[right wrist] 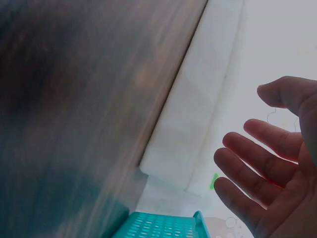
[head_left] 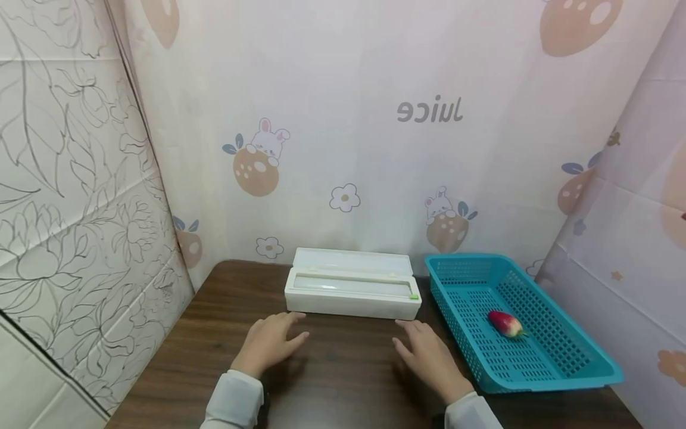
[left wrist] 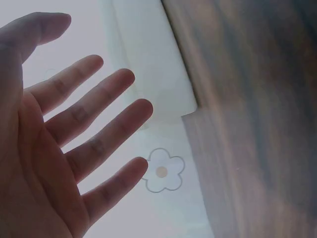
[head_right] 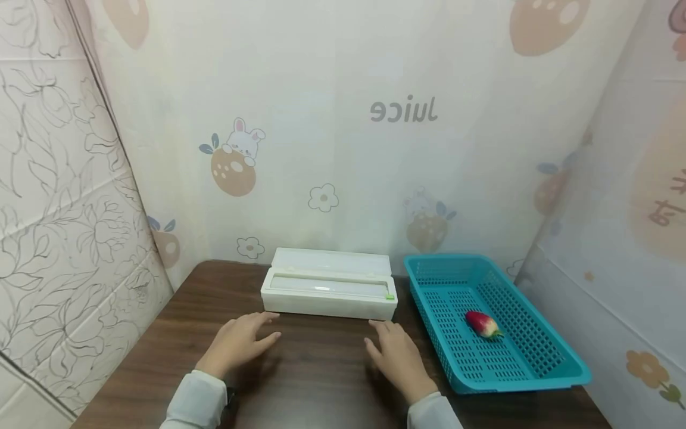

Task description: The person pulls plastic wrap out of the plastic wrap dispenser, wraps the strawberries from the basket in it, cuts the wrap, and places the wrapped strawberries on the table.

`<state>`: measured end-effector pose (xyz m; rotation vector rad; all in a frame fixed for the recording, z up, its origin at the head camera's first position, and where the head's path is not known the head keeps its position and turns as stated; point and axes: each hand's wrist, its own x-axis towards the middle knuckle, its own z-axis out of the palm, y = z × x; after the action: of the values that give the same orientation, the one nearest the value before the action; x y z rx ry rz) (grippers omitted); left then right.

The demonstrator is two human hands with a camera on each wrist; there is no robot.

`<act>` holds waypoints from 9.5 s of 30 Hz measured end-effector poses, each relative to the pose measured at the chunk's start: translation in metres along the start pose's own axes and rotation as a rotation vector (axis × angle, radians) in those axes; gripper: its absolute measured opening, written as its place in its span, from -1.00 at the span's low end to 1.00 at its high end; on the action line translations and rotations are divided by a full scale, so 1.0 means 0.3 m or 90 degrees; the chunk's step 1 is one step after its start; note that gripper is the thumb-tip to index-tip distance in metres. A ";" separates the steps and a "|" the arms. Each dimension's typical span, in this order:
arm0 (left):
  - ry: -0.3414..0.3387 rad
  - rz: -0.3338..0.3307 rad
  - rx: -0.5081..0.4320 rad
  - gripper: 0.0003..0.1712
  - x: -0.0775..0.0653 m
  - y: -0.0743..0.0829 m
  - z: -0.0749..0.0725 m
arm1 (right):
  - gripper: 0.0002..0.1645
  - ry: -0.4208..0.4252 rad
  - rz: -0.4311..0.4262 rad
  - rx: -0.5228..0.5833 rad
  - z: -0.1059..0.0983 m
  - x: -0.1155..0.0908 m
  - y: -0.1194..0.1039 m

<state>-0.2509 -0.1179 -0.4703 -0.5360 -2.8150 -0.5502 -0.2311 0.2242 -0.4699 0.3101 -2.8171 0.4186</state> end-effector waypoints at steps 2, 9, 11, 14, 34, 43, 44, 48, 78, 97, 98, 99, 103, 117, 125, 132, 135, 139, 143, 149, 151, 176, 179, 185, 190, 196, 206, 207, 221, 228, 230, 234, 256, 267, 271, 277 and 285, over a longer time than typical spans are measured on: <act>-0.006 -0.001 -0.008 -0.54 0.007 -0.001 -0.011 | -0.51 -0.003 -0.003 -0.004 -0.011 0.008 0.006; -0.033 0.006 -0.043 -0.60 0.030 -0.008 -0.045 | -0.50 -0.058 0.006 -0.010 -0.040 0.037 0.014; -0.041 0.006 -0.050 -0.63 0.038 -0.012 -0.055 | -0.53 -0.084 0.010 -0.007 -0.055 0.046 0.016; -0.049 0.006 -0.065 -0.67 0.057 -0.018 -0.076 | -0.59 -0.102 0.001 -0.009 -0.086 0.063 0.018; -0.074 0.018 -0.098 -0.74 0.167 -0.050 -0.171 | -0.62 -0.109 -0.050 -0.024 -0.180 0.143 0.042; -0.070 0.041 -0.095 -0.70 0.234 -0.081 -0.207 | -0.64 -0.105 -0.072 0.006 -0.214 0.205 0.078; -0.066 0.042 -0.097 -0.70 0.240 -0.091 -0.210 | -0.63 -0.099 -0.075 0.003 -0.214 0.210 0.083; -0.061 0.043 -0.104 -0.69 0.263 -0.123 -0.211 | -0.59 -0.089 -0.077 -0.011 -0.211 0.229 0.105; -0.148 0.050 -0.027 -0.50 0.345 -0.113 -0.044 | -0.45 -0.178 -0.121 0.044 -0.099 0.331 0.145; -0.135 0.074 -0.050 -0.72 0.362 -0.122 -0.045 | -0.75 -0.144 -0.117 0.029 -0.055 0.373 0.160; -0.132 0.078 -0.055 -0.74 0.367 -0.127 -0.044 | -0.77 -0.140 -0.120 0.030 -0.054 0.377 0.163; -0.130 0.077 -0.061 -0.75 0.372 -0.132 -0.043 | -0.78 -0.136 -0.122 0.032 -0.052 0.381 0.166; -0.129 0.084 -0.070 -0.80 0.390 -0.153 -0.038 | -0.81 -0.134 -0.122 0.039 -0.049 0.400 0.172; -0.114 0.094 -0.089 -0.78 0.397 -0.165 -0.021 | -0.84 -0.146 -0.094 0.045 -0.040 0.415 0.171; -0.067 0.125 -0.103 -0.80 0.396 -0.177 -0.008 | -0.84 -0.134 -0.102 0.038 -0.028 0.414 0.179; -0.038 0.096 -0.147 -0.80 0.403 -0.193 -0.004 | -0.85 -0.112 -0.116 0.053 -0.050 0.414 0.192; -0.043 0.086 -0.159 -0.79 0.404 -0.192 -0.012 | -0.84 -0.102 -0.123 0.063 -0.059 0.414 0.193; -0.061 0.079 -0.165 -0.77 0.403 -0.188 -0.022 | -0.78 -0.099 -0.106 0.091 -0.072 0.409 0.195; -0.082 0.065 -0.193 -0.76 0.401 -0.182 -0.030 | -0.69 -0.098 -0.095 0.110 -0.088 0.402 0.195; -0.101 0.049 -0.204 -0.72 0.402 -0.181 -0.023 | -0.65 -0.129 -0.093 0.112 -0.081 0.402 0.190; -0.103 0.045 -0.194 -0.74 0.402 -0.181 -0.018 | -0.70 -0.137 -0.083 0.112 -0.066 0.404 0.191; -0.038 0.104 -0.162 -0.86 0.394 -0.205 0.010 | -0.93 -0.064 -0.130 0.101 -0.028 0.400 0.198; -0.036 0.096 -0.157 -0.87 0.394 -0.207 0.007 | -0.93 -0.061 -0.128 0.111 -0.026 0.402 0.202; -0.007 0.084 -0.175 -0.89 0.397 -0.197 -0.020 | -0.89 -0.032 -0.115 0.141 -0.035 0.414 0.206; -0.003 0.071 -0.190 -0.87 0.395 -0.190 -0.038 | -0.83 -0.027 -0.113 0.160 -0.051 0.413 0.202; 0.006 0.078 -0.222 -0.84 0.391 -0.195 -0.057 | -0.81 0.001 -0.091 0.176 -0.088 0.402 0.199; 0.024 0.050 -0.254 -0.80 0.387 -0.193 -0.091 | -0.77 0.021 -0.078 0.191 -0.126 0.405 0.202; 0.026 0.053 -0.253 -0.80 0.387 -0.193 -0.092 | -0.77 0.021 -0.077 0.190 -0.126 0.405 0.202; 0.017 0.076 -0.246 -0.80 0.385 -0.177 -0.129 | -0.82 0.054 -0.095 0.174 -0.150 0.401 0.193; 0.030 0.102 -0.226 -0.84 0.385 -0.155 -0.168 | -0.81 0.067 -0.106 0.169 -0.187 0.393 0.175; 0.043 0.109 -0.213 -0.83 0.384 -0.149 -0.178 | -0.82 0.084 -0.116 0.161 -0.192 0.391 0.173; 0.072 0.115 -0.202 -0.83 0.386 -0.131 -0.201 | -0.83 0.126 -0.140 0.150 -0.206 0.393 0.172; 0.139 0.113 -0.173 -0.84 0.386 -0.083 -0.273 | -0.82 0.191 -0.200 0.096 -0.294 0.408 0.139; 0.202 0.141 -0.192 -0.83 0.392 -0.077 -0.282 | -0.81 0.196 -0.184 0.092 -0.332 0.400 0.121; 0.209 0.142 -0.202 -0.83 0.396 -0.070 -0.295 | -0.82 0.207 -0.194 0.094 -0.347 0.405 0.121; 0.212 0.147 -0.206 -0.83 0.401 -0.064 -0.312 | -0.82 0.221 -0.213 0.093 -0.361 0.417 0.124; 0.212 0.149 -0.205 -0.81 0.410 -0.062 -0.330 | -0.83 0.213 -0.191 0.099 -0.376 0.427 0.115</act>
<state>-0.3557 -0.1357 -0.3520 -0.7435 -2.3234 -0.9512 -0.3332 0.2700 -0.3364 0.6220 -2.3703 0.5636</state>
